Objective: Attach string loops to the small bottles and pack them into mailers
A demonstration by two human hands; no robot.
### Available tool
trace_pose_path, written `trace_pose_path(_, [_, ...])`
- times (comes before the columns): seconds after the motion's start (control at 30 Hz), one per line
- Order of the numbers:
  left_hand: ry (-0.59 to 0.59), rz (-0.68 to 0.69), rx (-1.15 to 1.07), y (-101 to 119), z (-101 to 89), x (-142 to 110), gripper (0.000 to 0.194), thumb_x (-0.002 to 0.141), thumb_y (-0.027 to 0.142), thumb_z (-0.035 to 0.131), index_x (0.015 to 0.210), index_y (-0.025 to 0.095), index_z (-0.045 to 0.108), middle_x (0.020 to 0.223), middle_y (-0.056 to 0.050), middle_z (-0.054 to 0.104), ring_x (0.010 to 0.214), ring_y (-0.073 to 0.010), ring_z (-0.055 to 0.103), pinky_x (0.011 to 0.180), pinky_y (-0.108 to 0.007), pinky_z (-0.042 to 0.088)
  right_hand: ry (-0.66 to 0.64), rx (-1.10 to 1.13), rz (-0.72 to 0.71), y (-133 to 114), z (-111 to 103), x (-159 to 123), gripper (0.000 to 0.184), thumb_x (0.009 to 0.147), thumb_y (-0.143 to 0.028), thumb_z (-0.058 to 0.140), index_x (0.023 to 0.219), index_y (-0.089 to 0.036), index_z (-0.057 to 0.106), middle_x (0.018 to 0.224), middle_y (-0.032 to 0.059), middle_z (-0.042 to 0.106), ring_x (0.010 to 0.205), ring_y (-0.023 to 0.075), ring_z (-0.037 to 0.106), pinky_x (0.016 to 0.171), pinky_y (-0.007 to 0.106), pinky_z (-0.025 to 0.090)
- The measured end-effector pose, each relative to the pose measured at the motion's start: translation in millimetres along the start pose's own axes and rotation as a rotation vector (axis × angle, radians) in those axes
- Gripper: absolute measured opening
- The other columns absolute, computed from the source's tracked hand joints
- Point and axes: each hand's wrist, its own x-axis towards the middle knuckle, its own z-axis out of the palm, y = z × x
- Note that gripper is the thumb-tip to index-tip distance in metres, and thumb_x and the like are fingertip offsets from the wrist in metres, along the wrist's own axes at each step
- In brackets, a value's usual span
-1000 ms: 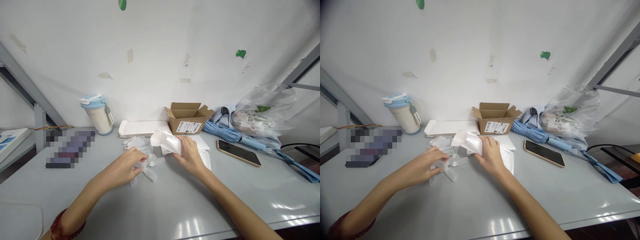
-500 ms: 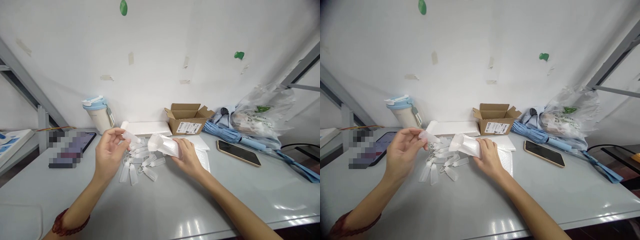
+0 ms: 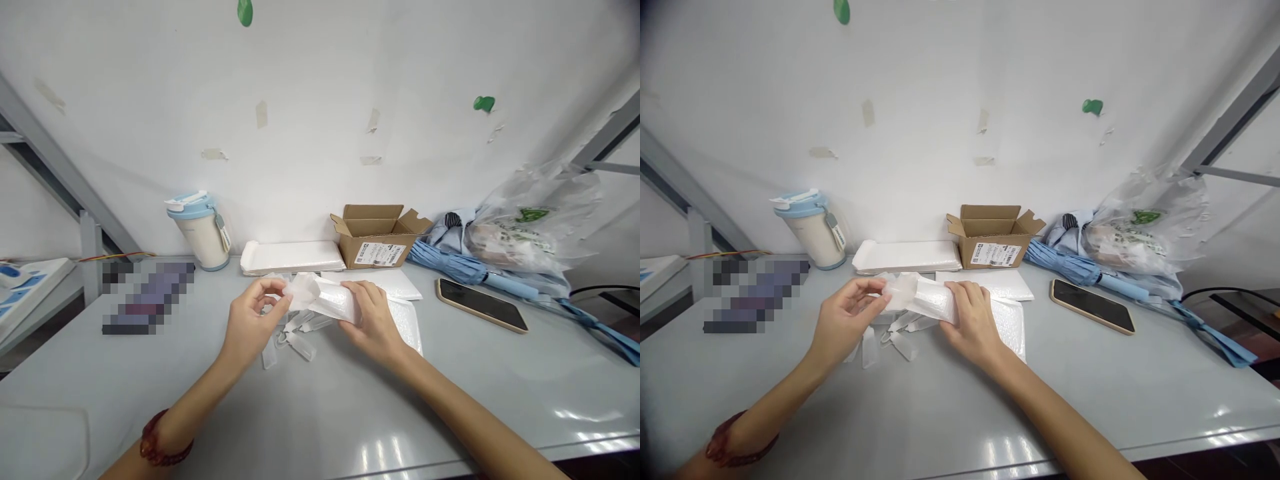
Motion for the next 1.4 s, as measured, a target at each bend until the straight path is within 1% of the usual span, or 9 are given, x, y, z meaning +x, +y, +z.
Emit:
trace_pose_path(0.27, [-0.096,-0.042,-0.172,-0.9,2.7,-2.8,0.015,0.074,0.031,0.068,0.082,0.02,0.061,0.101,-0.005,0.065,0.092,-0.0199,0.059,0.075,-0.031,0.045,-0.029,0.025,0.01,-3.0,-1.8,0.8,0.052,0.069,-0.016,0.053,0.121,-0.017,0.043,0.114,0.0117,0.055,0.104,0.0281,0.049,0.087,0.044,0.04])
trace_pose_path(0.37, [-0.1,0.001,-0.04,-2.8,3.6,-3.4,0.014,0.076,0.032,0.066,0.085,0.021,0.064,0.102,-0.005,0.065,0.094,-0.0206,0.058,0.078,-0.033,0.043,-0.011,0.031,-0.002,-3.5,-1.7,0.3,0.052,0.069,-0.015,0.054,0.12,-0.017,0.043,0.112,0.0118,0.055,0.103,0.0282,0.049,0.087,0.045,0.04])
trace_pose_path(0.5, [-0.012,0.069,0.172,-7.4,2.3,-0.6,0.016,0.078,0.037,0.062,0.08,0.023,0.069,0.104,-0.005,0.063,0.104,-0.0233,0.053,0.08,-0.034,0.041,0.019,0.037,0.01,-3.0,-2.4,0.4,0.05,0.071,-0.016,0.054,0.12,-0.019,0.043,0.111,0.011,0.055,0.103,0.0281,0.05,0.087,0.044,0.04])
trace_pose_path(0.63, [-0.046,-0.109,0.057,-10.3,-0.8,4.7,0.023,0.071,0.043,0.069,0.076,0.021,0.07,0.113,-0.007,0.061,0.103,-0.025,0.056,0.077,-0.032,0.044,0.029,0.048,-0.027,-3.4,-3.6,0.9,0.052,0.071,-0.016,0.054,0.121,-0.02,0.043,0.111,0.011,0.055,0.102,0.028,0.05,0.086,0.043,0.04])
trace_pose_path(0.77, [-0.185,-0.327,-0.247,-6.1,-1.0,4.5,0.032,0.064,0.037,0.077,0.085,0.019,0.06,0.095,-0.005,0.068,0.084,-0.0199,0.063,0.068,-0.029,0.047,0.022,0.052,-0.105,-5.5,-4.4,0.8,0.054,0.07,-0.015,0.053,0.122,-0.019,0.042,0.109,0.011,0.055,0.099,0.0272,0.05,0.084,0.042,0.039])
trace_pose_path(0.87, [-0.28,-0.43,-0.371,-2.8,-1.0,3.8,0.037,0.067,0.034,0.076,0.096,0.02,0.059,0.091,-0.004,0.07,0.077,-0.018,0.065,0.067,-0.029,0.05,0.031,0.06,-0.146,-7.7,-6.3,0.9,0.055,0.071,-0.017,0.053,0.124,-0.019,0.041,0.108,0.0112,0.055,0.098,0.027,0.05,0.083,0.041,0.04])
trace_pose_path(1.0, [-0.386,-0.464,-0.445,-2.7,-4.2,6.3,0.026,0.074,0.036,0.071,0.091,0.017,0.068,0.088,-0.007,0.07,0.079,-0.0179,0.065,0.073,-0.029,0.052,0.044,0.06,-0.16,-10.1,-9.7,1.9,0.055,0.072,-0.017,0.054,0.125,-0.018,0.041,0.108,0.0118,0.055,0.099,0.0274,0.05,0.083,0.042,0.04])
trace_pose_path(1.2, [-0.521,-0.503,-0.417,-3.9,-2.8,3.4,0.026,0.067,0.029,0.077,0.089,0.016,0.069,0.086,-0.006,0.069,0.078,-0.0189,0.063,0.071,-0.032,0.052,0.06,0.028,-0.241,-10.0,-9.8,3.3,0.047,0.075,-0.015,0.053,0.121,-0.016,0.042,0.108,0.0127,0.056,0.096,0.0259,0.051,0.082,0.041,0.038])
trace_pose_path(1.4, [-0.51,-0.47,-0.294,-3.0,5.5,-3.9,0.023,0.065,0.03,0.076,0.081,0.016,0.066,0.078,-0.004,0.066,0.068,-0.0179,0.059,0.06,-0.028,0.047,0.009,-0.062,-0.269,-14.2,-6.3,2.5,0.048,0.075,-0.015,0.051,0.123,-0.013,0.043,0.107,0.0147,0.057,0.095,0.027,0.05,0.08,0.041,0.037])
